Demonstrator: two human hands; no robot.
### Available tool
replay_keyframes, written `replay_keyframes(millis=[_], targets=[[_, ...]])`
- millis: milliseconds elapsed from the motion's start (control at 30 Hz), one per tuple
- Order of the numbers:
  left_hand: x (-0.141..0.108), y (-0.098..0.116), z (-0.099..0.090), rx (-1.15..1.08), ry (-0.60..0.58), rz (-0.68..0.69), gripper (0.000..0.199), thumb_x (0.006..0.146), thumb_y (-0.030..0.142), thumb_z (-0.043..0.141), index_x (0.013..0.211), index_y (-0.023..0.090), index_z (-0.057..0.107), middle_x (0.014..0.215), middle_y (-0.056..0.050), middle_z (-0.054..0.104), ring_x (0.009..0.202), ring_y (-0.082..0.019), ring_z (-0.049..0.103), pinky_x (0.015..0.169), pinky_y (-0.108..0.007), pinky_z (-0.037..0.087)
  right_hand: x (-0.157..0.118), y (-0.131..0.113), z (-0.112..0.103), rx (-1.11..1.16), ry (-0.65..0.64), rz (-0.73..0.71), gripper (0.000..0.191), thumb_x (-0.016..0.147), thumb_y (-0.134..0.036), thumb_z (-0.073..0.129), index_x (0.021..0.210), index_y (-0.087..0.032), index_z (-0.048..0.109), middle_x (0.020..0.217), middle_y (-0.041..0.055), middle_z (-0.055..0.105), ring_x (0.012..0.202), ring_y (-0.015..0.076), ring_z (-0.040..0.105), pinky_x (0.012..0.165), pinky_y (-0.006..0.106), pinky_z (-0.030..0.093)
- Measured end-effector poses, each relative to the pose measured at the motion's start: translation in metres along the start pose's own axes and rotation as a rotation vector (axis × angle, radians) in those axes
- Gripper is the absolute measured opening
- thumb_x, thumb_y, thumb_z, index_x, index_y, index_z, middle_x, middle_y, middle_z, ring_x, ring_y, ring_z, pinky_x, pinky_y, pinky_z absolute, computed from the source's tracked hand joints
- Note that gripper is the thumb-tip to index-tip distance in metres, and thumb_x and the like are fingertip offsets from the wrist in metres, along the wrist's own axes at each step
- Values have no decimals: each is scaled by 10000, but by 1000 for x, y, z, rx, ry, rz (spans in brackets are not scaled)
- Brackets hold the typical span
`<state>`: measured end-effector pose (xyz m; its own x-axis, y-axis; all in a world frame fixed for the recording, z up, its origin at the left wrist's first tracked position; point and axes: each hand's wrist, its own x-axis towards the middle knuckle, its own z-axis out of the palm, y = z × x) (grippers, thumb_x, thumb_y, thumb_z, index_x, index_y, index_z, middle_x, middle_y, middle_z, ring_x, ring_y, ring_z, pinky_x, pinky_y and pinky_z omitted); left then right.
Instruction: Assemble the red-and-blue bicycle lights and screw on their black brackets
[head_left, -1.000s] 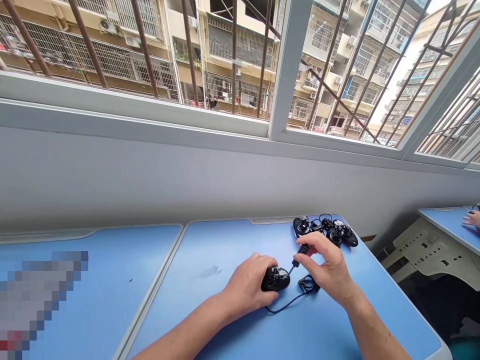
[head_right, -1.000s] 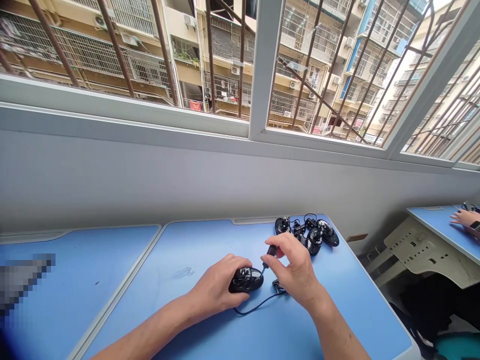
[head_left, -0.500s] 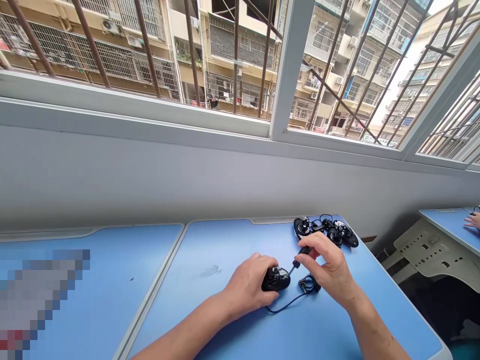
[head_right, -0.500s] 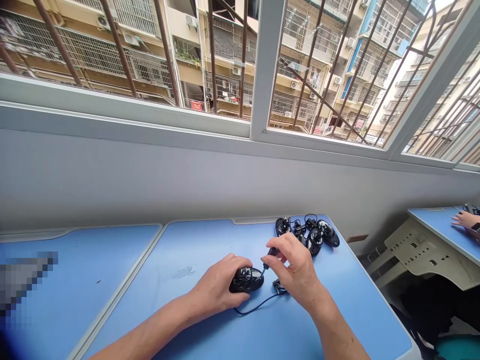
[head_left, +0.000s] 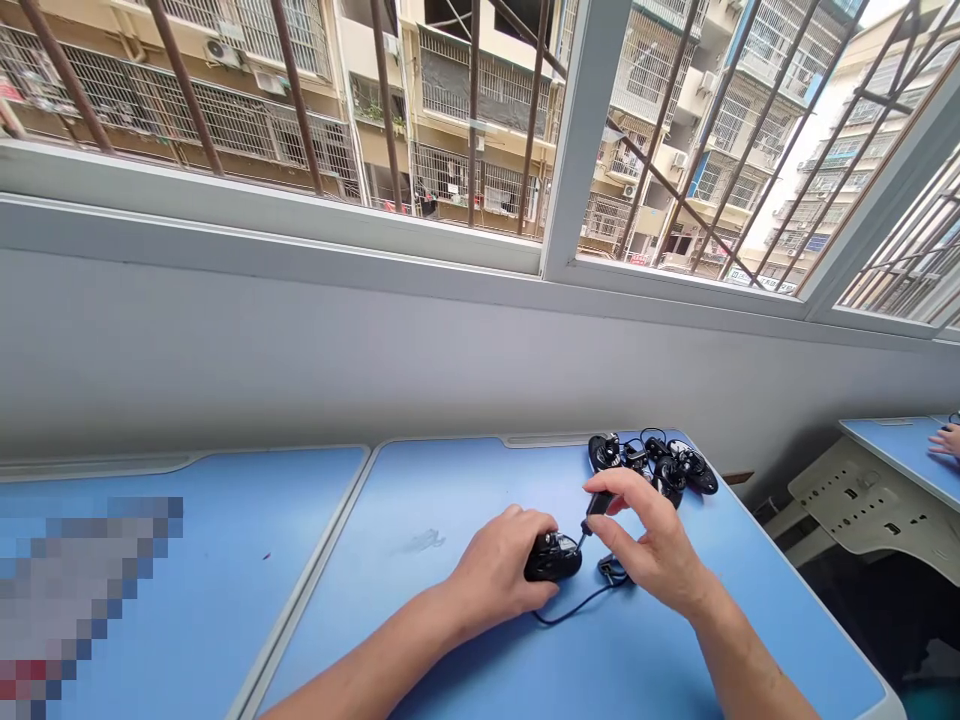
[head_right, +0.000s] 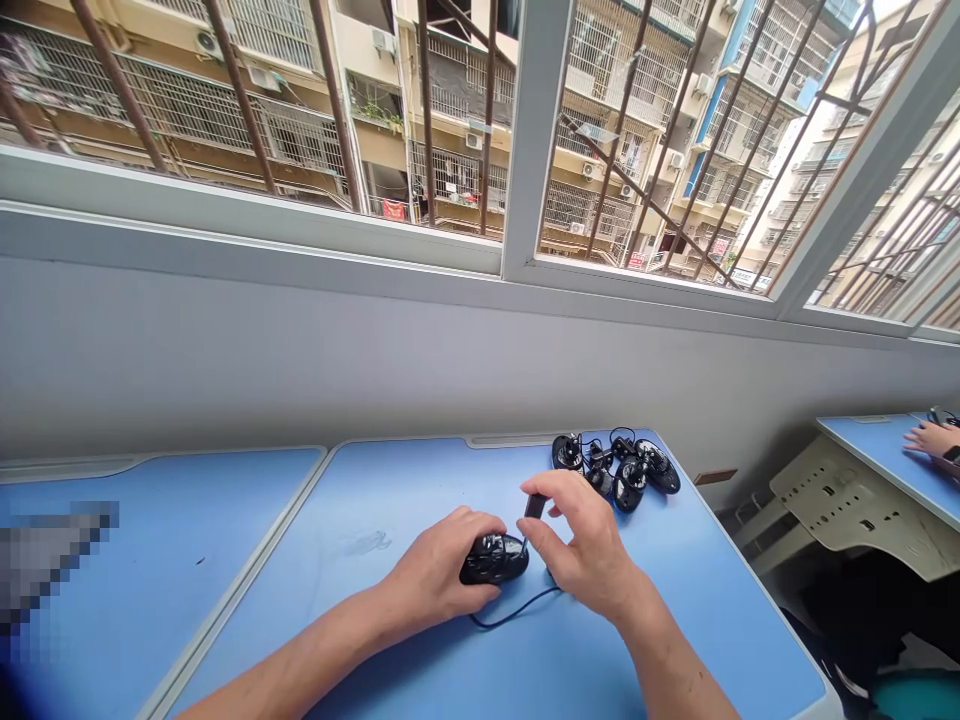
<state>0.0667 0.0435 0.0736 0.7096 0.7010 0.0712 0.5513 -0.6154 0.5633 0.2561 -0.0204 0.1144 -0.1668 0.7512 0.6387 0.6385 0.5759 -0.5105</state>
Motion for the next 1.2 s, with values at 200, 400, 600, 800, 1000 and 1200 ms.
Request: replay_keyframes(millis=[200,400,600,800,1000,1200], targets=[[0,0,1,5,-2,2,304,620,215,608,921,243,576,917,-10,680,865,-246,554,689,-301,421,0,2,0,-23,64,-78,206,888,-175,586,1074,-263,585,883,33,647,740,170,602,595,302,542],[0,0,0,-1,-8,-1,311,613,198,610,919,234,570,900,-8,682,857,-247,550,674,-299,410,-2,-7,-6,140,-70,73,305,878,-97,499,1132,-260,545,1027,37,678,923,179,644,761,318,565],[1,-2,2,-9,0,9,326,612,195,613,933,233,570,920,-13,683,869,-251,552,684,-302,412,-2,-4,5,11,37,-38,227,865,-170,583,1072,-257,555,938,43,633,823,188,591,610,297,518],[1,-3,2,-1,-6,5,289,622,209,616,906,237,568,907,-15,677,862,-251,550,682,-300,408,-1,-1,-3,9,42,-41,250,876,-122,574,1082,-263,560,934,27,645,754,154,575,635,284,524],[1,-5,3,-16,3,12,299,615,203,612,909,232,571,892,-1,676,847,-239,548,671,-290,410,0,-7,-9,62,-91,42,289,866,-76,483,1088,-240,567,984,34,662,859,169,608,741,317,533],[1,-4,3,-8,11,24,298,625,203,620,919,227,580,898,-9,680,850,-244,545,679,-298,410,0,0,-1,-79,-2,-67,182,885,-189,590,1062,-231,577,905,53,620,773,179,560,571,282,489]])
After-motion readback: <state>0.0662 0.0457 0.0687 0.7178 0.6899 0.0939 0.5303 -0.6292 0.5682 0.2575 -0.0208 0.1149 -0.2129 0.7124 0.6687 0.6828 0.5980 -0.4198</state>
